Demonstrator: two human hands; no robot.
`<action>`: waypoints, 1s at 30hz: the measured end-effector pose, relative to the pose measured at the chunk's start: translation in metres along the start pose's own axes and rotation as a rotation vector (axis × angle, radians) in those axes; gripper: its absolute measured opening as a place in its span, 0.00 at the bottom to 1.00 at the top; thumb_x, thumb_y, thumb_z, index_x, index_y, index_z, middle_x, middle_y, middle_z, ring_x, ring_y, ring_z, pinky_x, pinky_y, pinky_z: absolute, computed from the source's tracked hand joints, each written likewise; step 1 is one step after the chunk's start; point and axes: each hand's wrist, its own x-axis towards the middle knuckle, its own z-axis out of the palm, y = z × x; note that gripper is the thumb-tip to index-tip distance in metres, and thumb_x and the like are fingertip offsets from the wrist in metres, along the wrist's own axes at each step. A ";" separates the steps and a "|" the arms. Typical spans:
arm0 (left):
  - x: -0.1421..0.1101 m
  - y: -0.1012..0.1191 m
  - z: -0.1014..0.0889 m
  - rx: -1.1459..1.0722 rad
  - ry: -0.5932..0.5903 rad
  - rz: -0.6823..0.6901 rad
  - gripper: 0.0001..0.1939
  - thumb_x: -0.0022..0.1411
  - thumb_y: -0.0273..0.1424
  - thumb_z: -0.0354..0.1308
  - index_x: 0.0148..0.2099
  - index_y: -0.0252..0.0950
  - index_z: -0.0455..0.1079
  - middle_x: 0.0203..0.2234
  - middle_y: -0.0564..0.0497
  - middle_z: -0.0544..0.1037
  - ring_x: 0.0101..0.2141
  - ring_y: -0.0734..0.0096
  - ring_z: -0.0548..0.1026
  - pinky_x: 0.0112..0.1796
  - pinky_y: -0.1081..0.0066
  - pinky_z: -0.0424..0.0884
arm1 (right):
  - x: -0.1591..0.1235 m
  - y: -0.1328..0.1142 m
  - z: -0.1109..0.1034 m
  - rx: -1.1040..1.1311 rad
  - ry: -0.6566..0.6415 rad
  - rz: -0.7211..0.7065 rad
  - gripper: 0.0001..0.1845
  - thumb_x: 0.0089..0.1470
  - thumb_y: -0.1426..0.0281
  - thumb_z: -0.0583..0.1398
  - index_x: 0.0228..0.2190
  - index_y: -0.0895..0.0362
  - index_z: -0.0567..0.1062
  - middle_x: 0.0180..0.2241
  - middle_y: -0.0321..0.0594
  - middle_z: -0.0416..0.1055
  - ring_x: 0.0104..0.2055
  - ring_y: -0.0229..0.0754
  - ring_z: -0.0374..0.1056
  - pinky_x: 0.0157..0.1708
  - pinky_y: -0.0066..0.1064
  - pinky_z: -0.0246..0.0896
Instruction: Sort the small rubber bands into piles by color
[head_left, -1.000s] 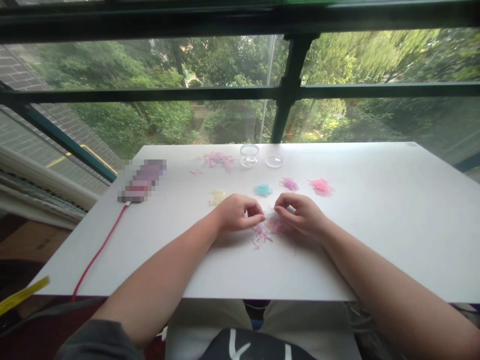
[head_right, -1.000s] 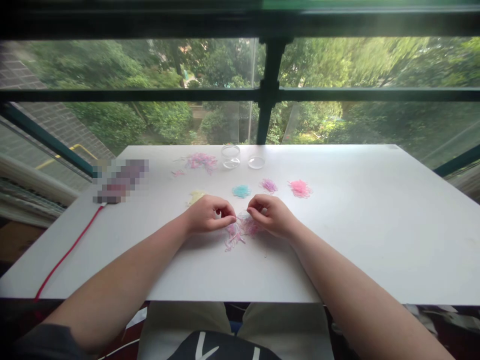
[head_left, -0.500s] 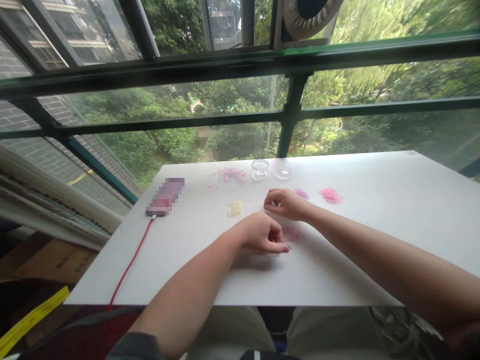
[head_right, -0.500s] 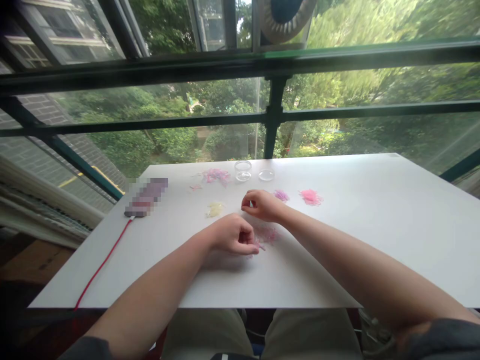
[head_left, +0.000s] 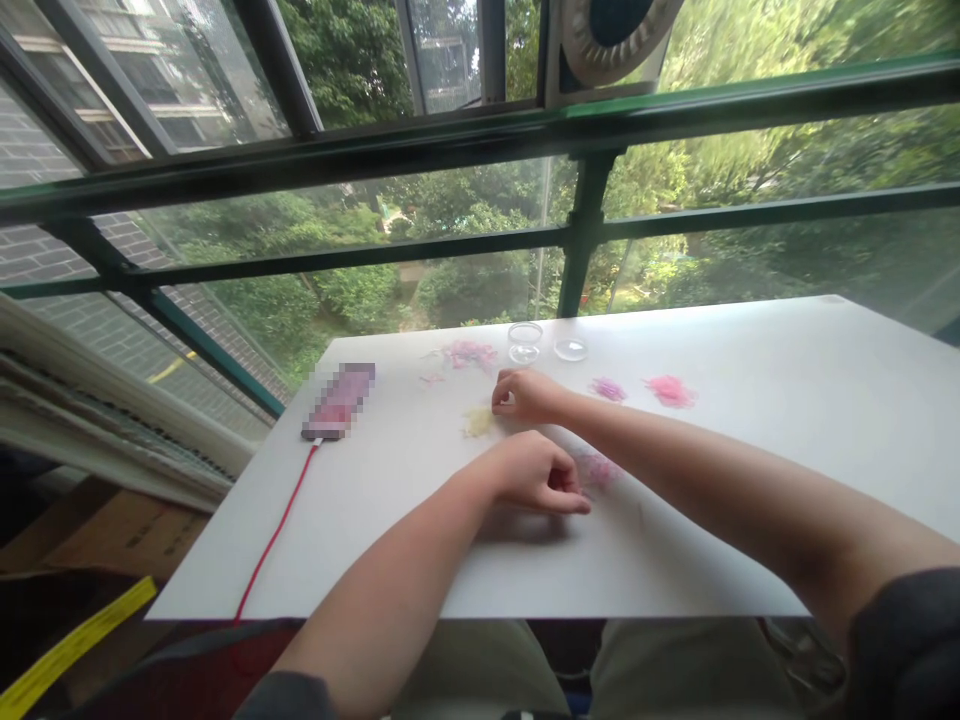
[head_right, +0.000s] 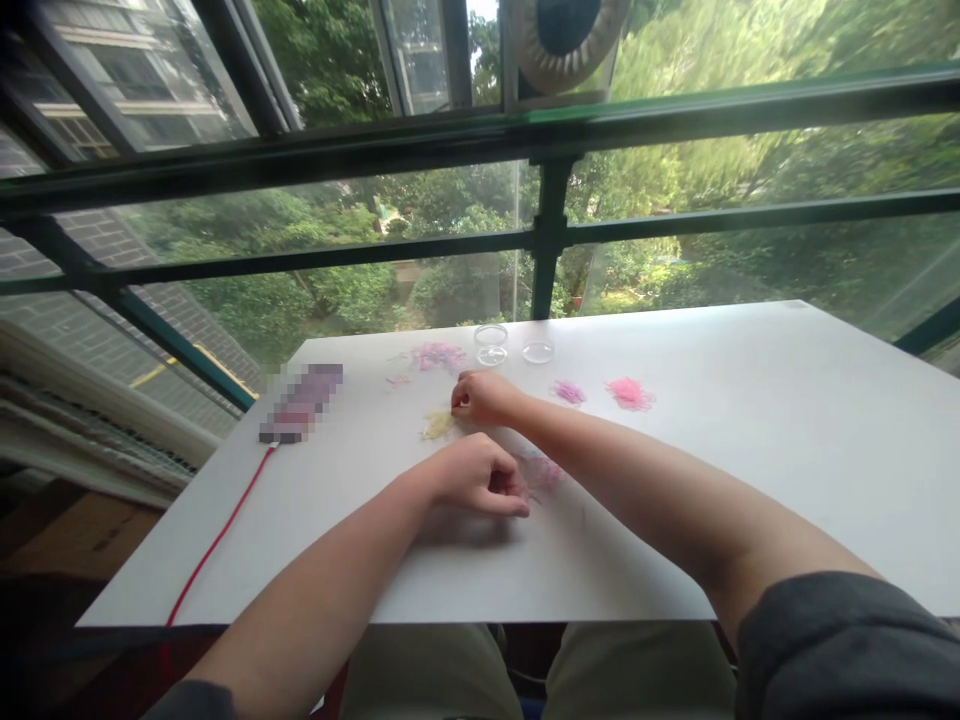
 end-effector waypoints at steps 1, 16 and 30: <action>0.000 0.000 0.000 0.000 -0.002 -0.006 0.12 0.50 0.38 0.63 0.26 0.33 0.73 0.21 0.53 0.76 0.21 0.78 0.68 0.23 0.77 0.61 | 0.000 0.001 -0.001 0.000 -0.002 -0.006 0.06 0.45 0.72 0.62 0.27 0.60 0.80 0.30 0.41 0.71 0.27 0.35 0.63 0.30 0.27 0.56; 0.001 -0.006 0.001 -0.008 0.068 -0.028 0.13 0.51 0.38 0.62 0.25 0.33 0.72 0.19 0.53 0.75 0.20 0.78 0.68 0.24 0.77 0.61 | -0.004 0.010 -0.036 -0.013 -0.010 0.003 0.11 0.51 0.74 0.57 0.33 0.58 0.80 0.31 0.41 0.73 0.27 0.35 0.63 0.30 0.26 0.56; 0.007 -0.001 0.003 -0.115 0.529 0.002 0.06 0.56 0.32 0.58 0.33 0.35 0.75 0.27 0.51 0.79 0.28 0.74 0.74 0.32 0.74 0.69 | -0.129 -0.008 -0.045 0.223 0.089 0.125 0.07 0.53 0.71 0.56 0.33 0.56 0.75 0.28 0.39 0.71 0.28 0.38 0.66 0.29 0.30 0.62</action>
